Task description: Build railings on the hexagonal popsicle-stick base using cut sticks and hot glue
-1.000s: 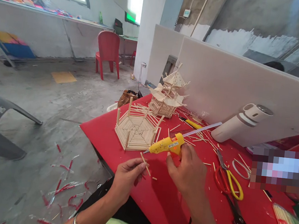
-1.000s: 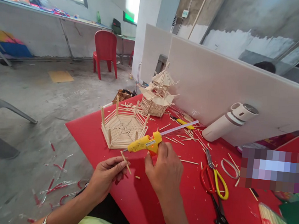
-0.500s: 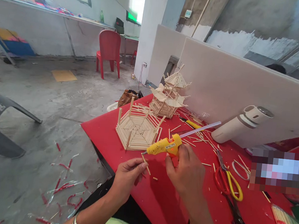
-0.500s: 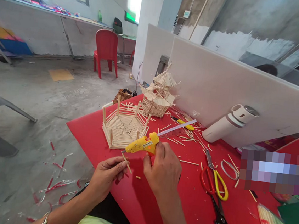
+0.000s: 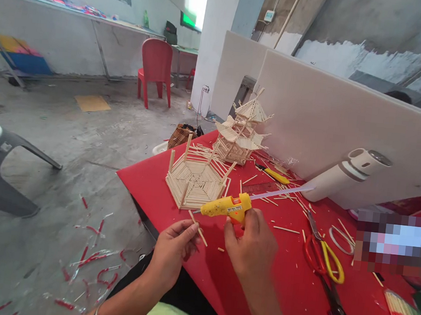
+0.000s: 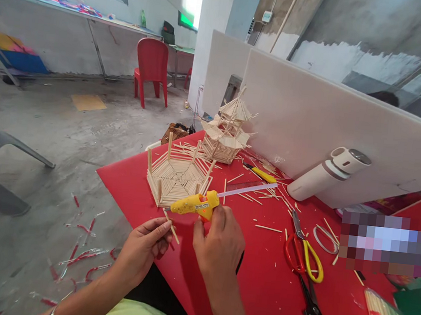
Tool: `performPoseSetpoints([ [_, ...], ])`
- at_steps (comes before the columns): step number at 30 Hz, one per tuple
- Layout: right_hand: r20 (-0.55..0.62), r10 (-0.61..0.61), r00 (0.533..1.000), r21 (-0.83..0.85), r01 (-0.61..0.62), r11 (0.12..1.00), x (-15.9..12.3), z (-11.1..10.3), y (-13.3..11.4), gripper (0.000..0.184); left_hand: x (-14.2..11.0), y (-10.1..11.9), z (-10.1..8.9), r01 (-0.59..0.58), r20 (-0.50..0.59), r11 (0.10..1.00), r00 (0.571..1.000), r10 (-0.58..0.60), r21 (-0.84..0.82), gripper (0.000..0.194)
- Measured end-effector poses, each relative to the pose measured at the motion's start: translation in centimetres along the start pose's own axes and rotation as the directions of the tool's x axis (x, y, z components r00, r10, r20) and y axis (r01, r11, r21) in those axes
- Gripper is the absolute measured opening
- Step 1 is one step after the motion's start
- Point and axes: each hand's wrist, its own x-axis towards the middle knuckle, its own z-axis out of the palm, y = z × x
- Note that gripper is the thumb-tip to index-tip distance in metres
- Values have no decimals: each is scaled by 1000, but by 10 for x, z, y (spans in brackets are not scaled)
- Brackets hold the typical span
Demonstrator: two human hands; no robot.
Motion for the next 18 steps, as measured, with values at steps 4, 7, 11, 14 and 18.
performPoseSetpoints([
  [4,-18,4,1000,-42,-4,999,-7,9,-13,18,-2,5,-3,17,-23,997,1000,-19,-72,43],
  [7,-19,-1,1000,-74,-1,997,-8,14,-18,21,0,5,-4,23,-13,992,1000,-25,-124,42],
  [11,-41,-45,998,-118,40,992,-9,18,-22,22,4,5,-7,49,8,984,999,-48,-171,40],
  [14,-57,-57,997,-154,47,987,-10,21,-24,21,6,4,-9,59,33,982,998,-54,-177,38],
  [18,-54,-58,997,-178,48,983,-11,23,-25,20,8,4,-9,72,46,980,997,-65,-186,37],
])
